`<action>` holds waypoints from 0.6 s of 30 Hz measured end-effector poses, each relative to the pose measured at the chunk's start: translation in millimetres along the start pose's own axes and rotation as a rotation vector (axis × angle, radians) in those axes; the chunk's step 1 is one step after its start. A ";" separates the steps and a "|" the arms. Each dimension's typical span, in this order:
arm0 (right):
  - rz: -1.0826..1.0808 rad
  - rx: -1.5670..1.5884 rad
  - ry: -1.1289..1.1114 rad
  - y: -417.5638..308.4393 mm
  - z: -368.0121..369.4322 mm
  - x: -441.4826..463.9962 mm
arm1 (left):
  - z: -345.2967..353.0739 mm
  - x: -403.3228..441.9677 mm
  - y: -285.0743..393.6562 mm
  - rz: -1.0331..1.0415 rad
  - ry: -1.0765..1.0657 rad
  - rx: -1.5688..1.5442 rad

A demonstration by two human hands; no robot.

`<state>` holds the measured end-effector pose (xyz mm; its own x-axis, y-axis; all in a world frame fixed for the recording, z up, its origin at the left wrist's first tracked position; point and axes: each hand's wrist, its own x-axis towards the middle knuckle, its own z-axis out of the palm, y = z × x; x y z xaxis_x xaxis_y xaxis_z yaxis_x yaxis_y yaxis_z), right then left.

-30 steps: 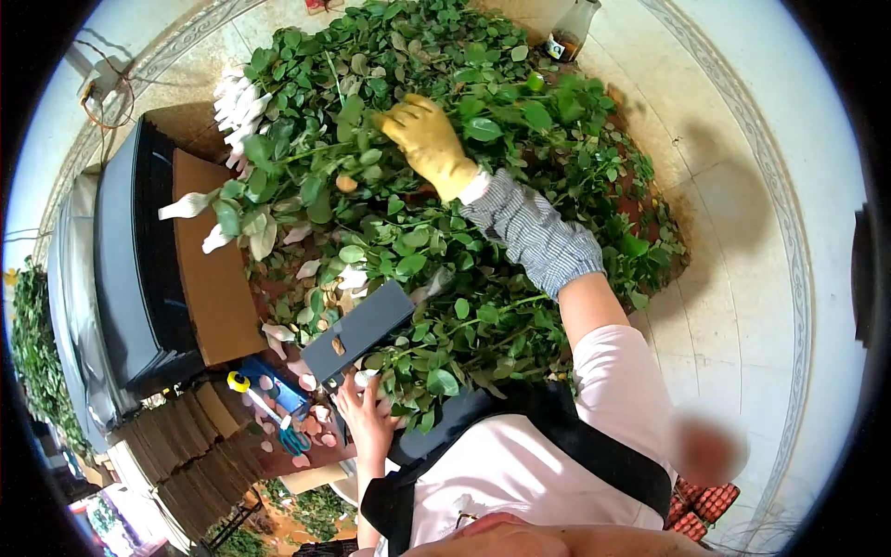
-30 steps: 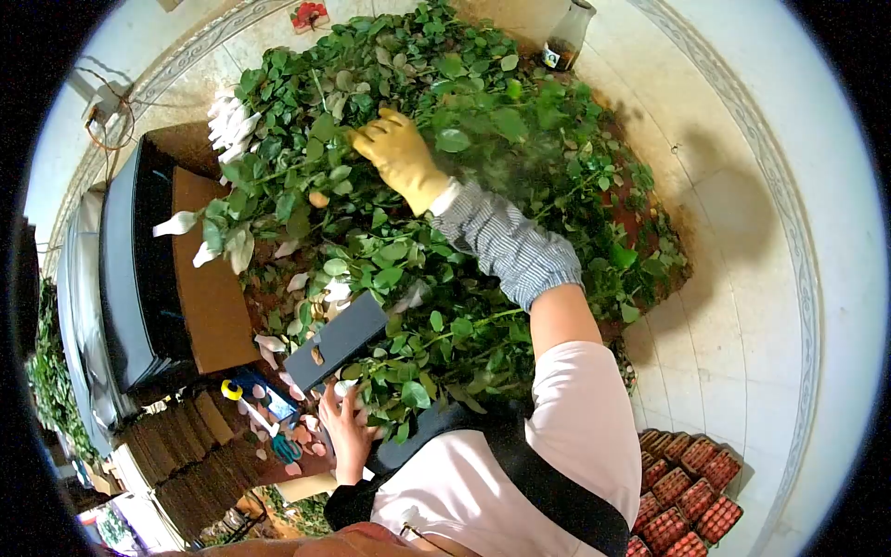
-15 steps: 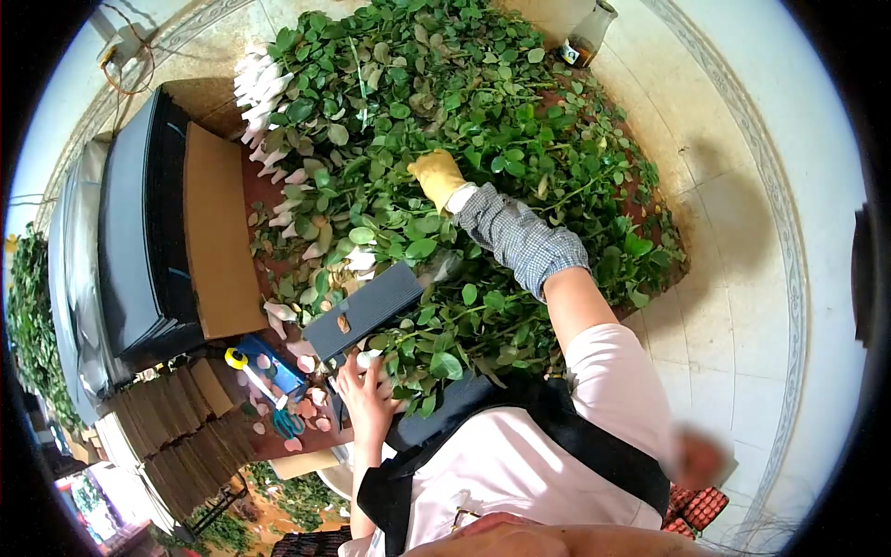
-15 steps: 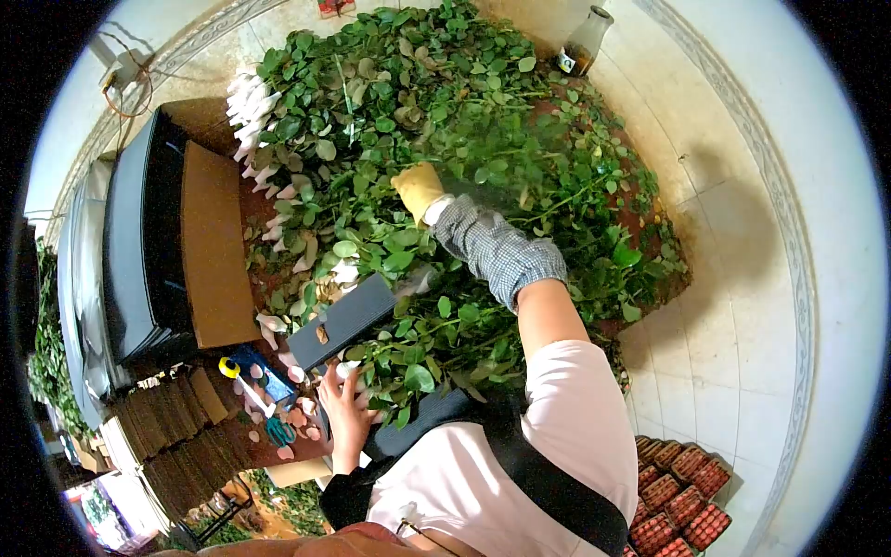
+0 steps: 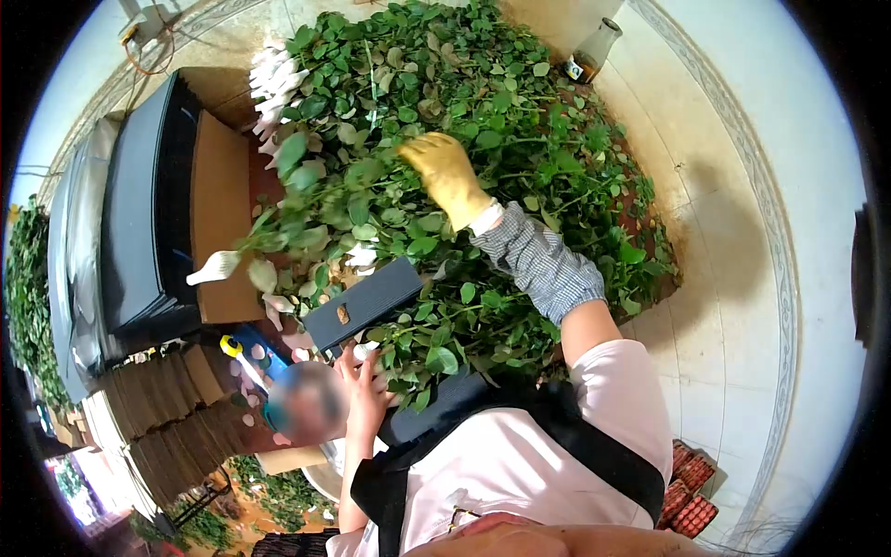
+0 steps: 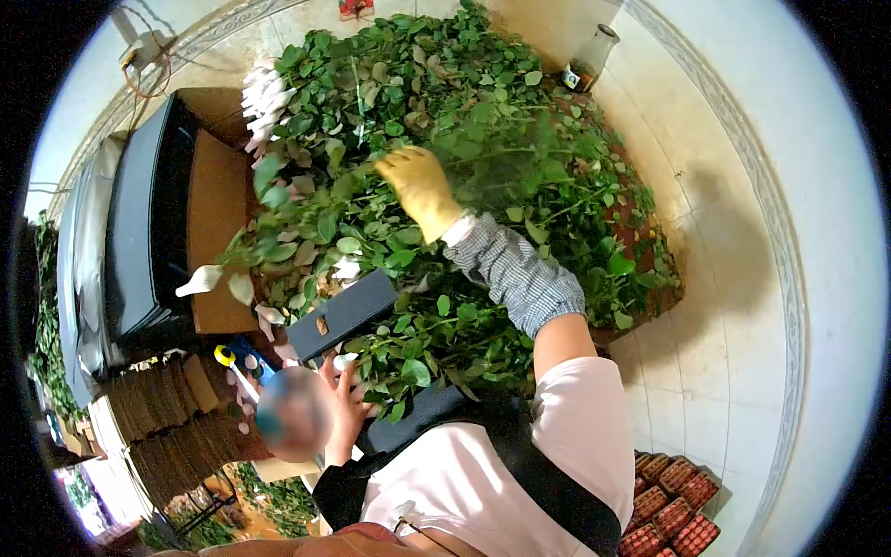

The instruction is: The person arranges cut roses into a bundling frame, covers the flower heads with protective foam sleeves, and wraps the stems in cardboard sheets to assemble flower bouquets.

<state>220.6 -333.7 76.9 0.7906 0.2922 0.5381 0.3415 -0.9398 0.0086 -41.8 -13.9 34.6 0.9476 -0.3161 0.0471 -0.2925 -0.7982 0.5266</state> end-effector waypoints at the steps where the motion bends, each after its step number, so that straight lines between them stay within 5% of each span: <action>1: 0.021 0.014 0.053 4.1 0.8 -12.9 | 1.1 -1.5 -3.4 -0.037 -0.043 -0.054; 4: -0.001 -0.097 -0.155 38.6 8.8 -31.1 | 8.2 -2.6 -8.4 -0.043 -0.034 -0.072; 5: 0.241 0.011 -0.231 67.1 36.8 -47.8 | 5.3 -1.7 -6.0 -0.034 -0.026 -0.100; 7: 0.366 -0.093 -0.212 109.7 32.2 -74.6 | 5.6 -2.8 -6.7 -0.022 -0.016 -0.095; 8: 0.246 -0.305 -0.111 128.0 10.5 -80.7 | 5.4 -2.9 -8.2 -0.008 -0.007 -0.087; 10: 0.400 -0.219 0.174 146.0 -19.3 -93.1 | 5.7 -2.0 -8.4 -0.023 0.011 -0.094; 14: 0.266 -0.243 0.081 125.3 -104.9 -83.7 | 11.7 -3.3 -11.1 0.002 0.027 -0.108; 18: 0.415 0.078 -0.027 113.0 -98.2 -103.0 | 10.0 -1.0 -10.3 0.033 0.049 -0.099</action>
<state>127.9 -487.3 105.2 0.8817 -0.1032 0.4603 0.0278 -0.9627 -0.2691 -41.1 -10.4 20.7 0.9436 -0.3138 0.1054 -0.3113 -0.7327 0.6052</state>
